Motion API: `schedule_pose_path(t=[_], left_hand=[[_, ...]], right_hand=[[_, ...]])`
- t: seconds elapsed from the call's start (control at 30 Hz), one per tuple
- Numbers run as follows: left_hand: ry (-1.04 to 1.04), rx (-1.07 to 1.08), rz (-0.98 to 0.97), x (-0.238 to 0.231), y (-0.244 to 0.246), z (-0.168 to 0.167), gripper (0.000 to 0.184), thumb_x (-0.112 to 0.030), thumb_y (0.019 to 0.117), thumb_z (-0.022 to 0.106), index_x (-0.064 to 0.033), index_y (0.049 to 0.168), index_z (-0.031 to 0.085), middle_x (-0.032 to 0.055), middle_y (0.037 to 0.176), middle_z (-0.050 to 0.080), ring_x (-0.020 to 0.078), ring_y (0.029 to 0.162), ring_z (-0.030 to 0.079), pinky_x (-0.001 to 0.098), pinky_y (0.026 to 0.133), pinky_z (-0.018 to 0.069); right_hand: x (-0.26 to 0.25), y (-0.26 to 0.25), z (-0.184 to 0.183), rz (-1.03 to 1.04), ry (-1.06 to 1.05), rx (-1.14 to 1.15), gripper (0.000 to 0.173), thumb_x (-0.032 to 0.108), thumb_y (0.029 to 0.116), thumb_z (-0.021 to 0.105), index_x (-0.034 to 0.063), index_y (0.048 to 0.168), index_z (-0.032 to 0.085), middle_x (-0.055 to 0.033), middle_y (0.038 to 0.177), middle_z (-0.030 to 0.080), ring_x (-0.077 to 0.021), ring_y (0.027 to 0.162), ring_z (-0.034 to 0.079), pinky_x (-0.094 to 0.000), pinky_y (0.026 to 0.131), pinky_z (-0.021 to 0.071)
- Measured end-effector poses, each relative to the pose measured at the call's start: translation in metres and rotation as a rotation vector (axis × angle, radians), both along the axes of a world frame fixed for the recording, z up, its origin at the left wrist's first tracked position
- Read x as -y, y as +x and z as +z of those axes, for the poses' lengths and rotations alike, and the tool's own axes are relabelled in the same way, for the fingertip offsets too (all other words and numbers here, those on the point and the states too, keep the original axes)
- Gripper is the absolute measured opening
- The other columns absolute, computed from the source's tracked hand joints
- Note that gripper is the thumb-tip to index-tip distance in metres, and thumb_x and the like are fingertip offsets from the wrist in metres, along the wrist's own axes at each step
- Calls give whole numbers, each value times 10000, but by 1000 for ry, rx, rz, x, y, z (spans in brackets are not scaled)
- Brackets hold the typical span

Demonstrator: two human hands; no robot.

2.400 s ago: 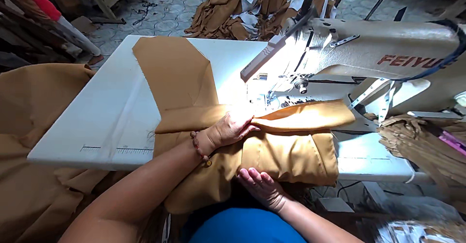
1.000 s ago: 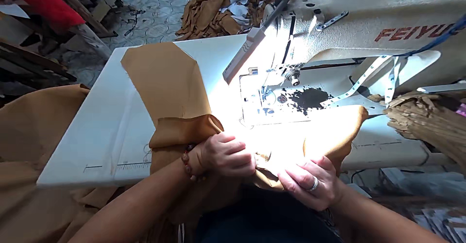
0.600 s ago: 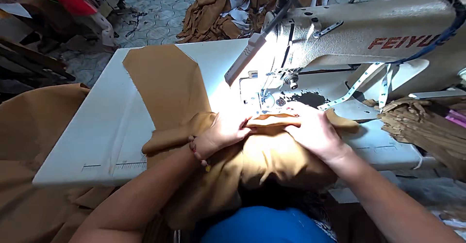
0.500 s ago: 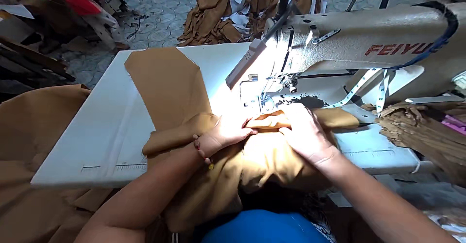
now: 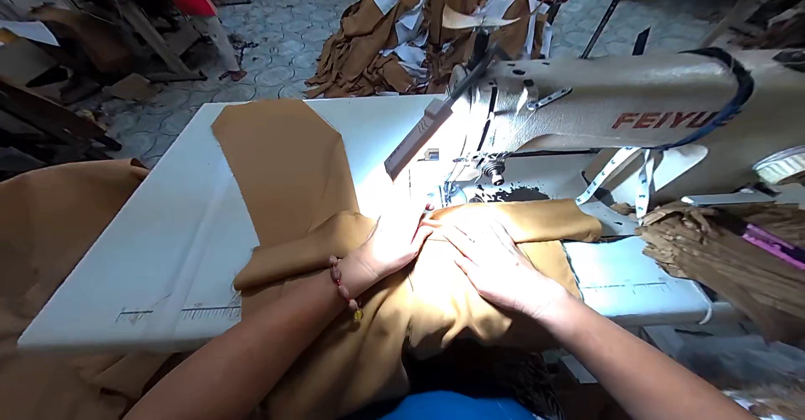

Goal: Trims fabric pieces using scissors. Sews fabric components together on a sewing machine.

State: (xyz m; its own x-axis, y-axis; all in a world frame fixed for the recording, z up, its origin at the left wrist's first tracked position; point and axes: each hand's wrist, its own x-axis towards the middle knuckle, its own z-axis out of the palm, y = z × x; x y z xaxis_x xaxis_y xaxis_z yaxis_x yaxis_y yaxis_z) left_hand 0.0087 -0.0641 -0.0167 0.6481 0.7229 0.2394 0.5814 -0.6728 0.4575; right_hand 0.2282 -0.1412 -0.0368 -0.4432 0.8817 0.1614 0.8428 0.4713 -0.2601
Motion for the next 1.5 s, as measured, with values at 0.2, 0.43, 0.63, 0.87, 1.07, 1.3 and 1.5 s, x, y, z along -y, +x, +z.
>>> schedule_pose_path(t=[0.2,0.43,0.63,0.87,1.07,1.3,1.5], left_hand=[[5,29,-91,-5,4,-4,283,-109,1005,506,-73,1147,748,107,1086,736,262,1066,681,471,954,511],[-39,-24,-51,-4,5,1,354,-161,1027,486,-104,1282,725,135,1200,721,305,1131,663,504,993,483],[10,-75,-54,-3,7,-2,392,-162,1033,456,-112,1349,683,143,1237,707,319,1145,659,514,988,485],[94,-77,-48,-3,9,-8,398,-139,1028,456,-122,1361,674,133,1296,690,324,1158,666,529,965,507],[76,-136,-42,-1,10,-1,412,-161,1050,419,-131,1385,657,107,1378,656,313,1239,632,523,1022,474],[117,-109,-49,-5,11,-6,416,-127,1019,443,-112,1367,669,110,1333,681,325,1156,665,531,979,493],[135,-95,-48,-5,11,-7,407,-136,1027,436,-113,1352,680,94,1353,676,310,1177,671,529,983,503]], right_hand=[[-5,1,11,-82,-116,57,556,431,1077,263,212,1529,502,-57,1562,492,-278,1493,375,-645,1201,170],[-11,9,11,-44,-51,41,585,482,1070,259,210,1522,512,-51,1600,449,-306,1541,288,-679,1207,152],[-16,14,12,12,-135,70,633,488,1072,217,164,1574,427,-29,1653,366,-223,1560,247,-557,1249,150],[-14,13,13,-55,-162,81,638,529,1065,209,215,1574,432,-38,1660,350,-246,1568,223,-648,1220,127],[-14,15,13,-49,-112,72,653,525,1068,209,180,1585,411,-50,1658,354,-260,1559,255,-660,1212,157],[-17,15,18,-57,-189,70,661,521,1064,213,170,1602,374,-11,1677,317,-235,1574,204,-661,1216,121],[-16,15,17,-44,-166,76,660,515,1071,205,158,1594,389,-22,1672,328,-244,1571,218,-659,1217,128]])
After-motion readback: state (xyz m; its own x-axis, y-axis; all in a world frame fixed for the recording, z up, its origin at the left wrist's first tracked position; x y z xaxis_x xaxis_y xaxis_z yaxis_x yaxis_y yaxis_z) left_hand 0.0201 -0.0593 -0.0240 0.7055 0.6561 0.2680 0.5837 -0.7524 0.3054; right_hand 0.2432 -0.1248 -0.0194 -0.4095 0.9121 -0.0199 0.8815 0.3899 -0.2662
